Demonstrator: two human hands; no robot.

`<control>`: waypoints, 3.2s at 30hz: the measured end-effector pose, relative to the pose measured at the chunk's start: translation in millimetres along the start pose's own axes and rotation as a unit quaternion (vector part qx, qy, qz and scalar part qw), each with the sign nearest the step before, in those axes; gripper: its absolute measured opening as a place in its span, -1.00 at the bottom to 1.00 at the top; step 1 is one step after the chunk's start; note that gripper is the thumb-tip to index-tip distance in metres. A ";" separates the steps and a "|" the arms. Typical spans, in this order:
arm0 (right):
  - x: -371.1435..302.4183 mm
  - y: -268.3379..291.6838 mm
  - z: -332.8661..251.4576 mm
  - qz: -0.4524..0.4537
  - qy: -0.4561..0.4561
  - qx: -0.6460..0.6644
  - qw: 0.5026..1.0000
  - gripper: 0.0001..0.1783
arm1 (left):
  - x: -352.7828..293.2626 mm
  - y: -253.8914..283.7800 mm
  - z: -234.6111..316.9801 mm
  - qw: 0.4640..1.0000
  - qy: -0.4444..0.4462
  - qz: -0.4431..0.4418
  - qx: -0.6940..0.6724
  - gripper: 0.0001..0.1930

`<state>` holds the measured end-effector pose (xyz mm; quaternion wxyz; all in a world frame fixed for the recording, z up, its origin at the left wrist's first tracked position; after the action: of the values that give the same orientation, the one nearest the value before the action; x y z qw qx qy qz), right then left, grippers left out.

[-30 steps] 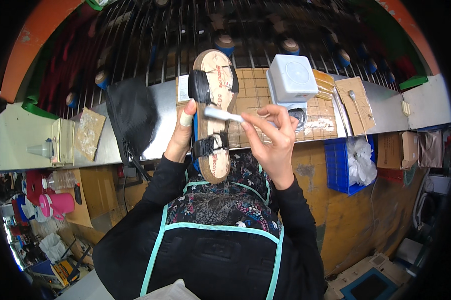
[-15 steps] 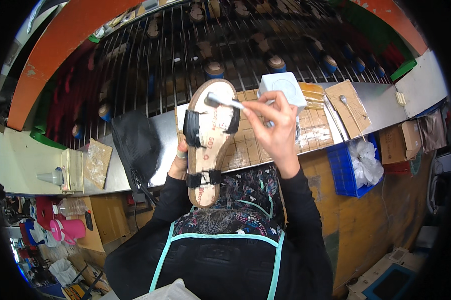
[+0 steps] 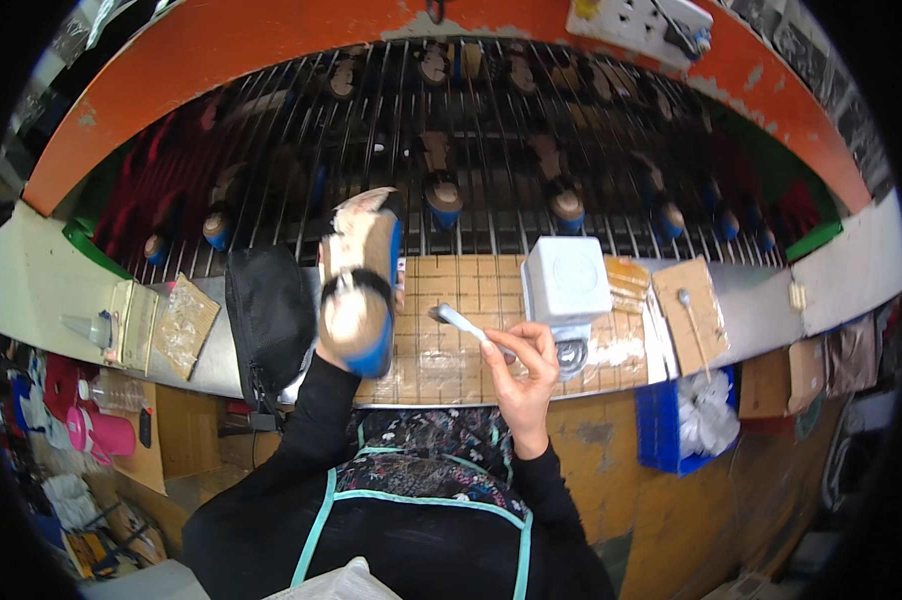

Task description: The person repeatedly applies glue to the sole and strap of a blue sandal using a small brush. They rotate the sandal to reach different areas and periodically dip the brush into a container of glue.

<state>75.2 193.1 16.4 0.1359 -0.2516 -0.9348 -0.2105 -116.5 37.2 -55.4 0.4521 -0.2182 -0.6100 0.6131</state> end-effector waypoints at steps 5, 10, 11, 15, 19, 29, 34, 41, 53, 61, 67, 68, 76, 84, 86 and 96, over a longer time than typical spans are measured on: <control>-8.6 4.3 18.0 0.005 -0.031 0.067 0.997 -0.83 | 41.6 53.9 57.0 0.975 -0.124 0.123 0.136 -0.08; -17.0 4.7 27.6 -0.002 -0.071 0.087 0.994 -0.83 | 55.9 106.1 116.5 0.916 -0.160 0.343 0.136 -0.25; -17.0 3.9 28.4 -0.001 -0.077 0.095 0.992 -0.83 | 58.7 115.3 124.8 0.918 -0.175 0.332 0.126 -0.35; -8.8 -4.8 28.4 -0.012 -0.053 0.096 0.994 -0.84 | 54.4 155.5 151.8 0.889 -0.261 0.356 0.122 -0.68; 21.1 -22.7 43.2 -0.040 -0.076 0.092 0.992 -0.84 | 52.9 161.4 152.2 0.856 -0.334 0.392 0.036 -0.66; 222.5 -120.9 148.8 -0.109 -0.125 -0.371 0.914 -0.09 | 49.4 85.4 -43.8 0.977 -0.115 0.126 0.130 -0.31; 250.1 -132.9 173.7 -0.172 -0.145 -0.400 0.888 0.05 | 69.1 102.0 -35.5 0.993 -0.047 0.100 0.029 -0.08; 215.8 -65.8 119.4 -0.109 -0.090 0.085 0.986 -0.45 | 70.3 87.8 -33.0 0.994 -0.004 0.078 0.077 0.10; 1.5 62.0 58.4 -0.058 -0.093 -0.048 0.993 -0.59 | 16.2 45.2 -61.9 0.987 0.097 -0.078 0.098 -0.31; -99.9 110.6 48.1 0.118 -0.159 -0.137 0.971 -0.83 | -31.9 -7.0 -77.4 0.983 -0.051 -0.089 0.156 0.08; -94.3 113.6 45.1 0.118 -0.159 -0.327 0.924 -0.89 | -33.3 -72.5 -40.7 0.820 -0.246 -0.032 0.517 0.31; -89.9 111.0 45.6 0.105 -0.158 -0.383 0.904 -0.90 | -38.7 -81.5 -37.5 0.761 -0.298 0.005 0.576 0.30; -59.3 97.2 60.7 0.082 -0.051 -0.541 0.835 -0.93 | -72.9 -93.8 -24.7 0.620 -0.374 0.092 0.683 0.25; -66.6 118.0 79.8 0.041 -0.206 -0.291 0.933 -0.80 | -68.5 -109.9 -20.7 0.458 -0.365 0.062 0.808 -0.03; -72.6 121.9 97.5 -0.008 -0.293 -0.152 0.944 -0.71 | -65.1 -117.8 -17.2 0.522 -0.328 0.089 0.782 -0.06; -64.6 96.5 77.3 0.027 -0.210 0.042 0.977 -0.86 | -28.9 -64.2 -78.7 0.454 -0.266 -0.076 0.847 -0.21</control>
<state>168.7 277.9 -43.1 -0.0471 -0.3091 -0.9435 -0.1102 -19.2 47.0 -15.5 0.2744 0.4934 0.1059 0.8186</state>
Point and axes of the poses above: each hand's wrist, its own x-axis towards the middle knuckle, its own y-axis out of the back of the hand, z = x × y, the point moved 4 cm from there along x, towards the middle knuckle, and after that the axes turned 14 degrees about -z, right-handed, at the moved point
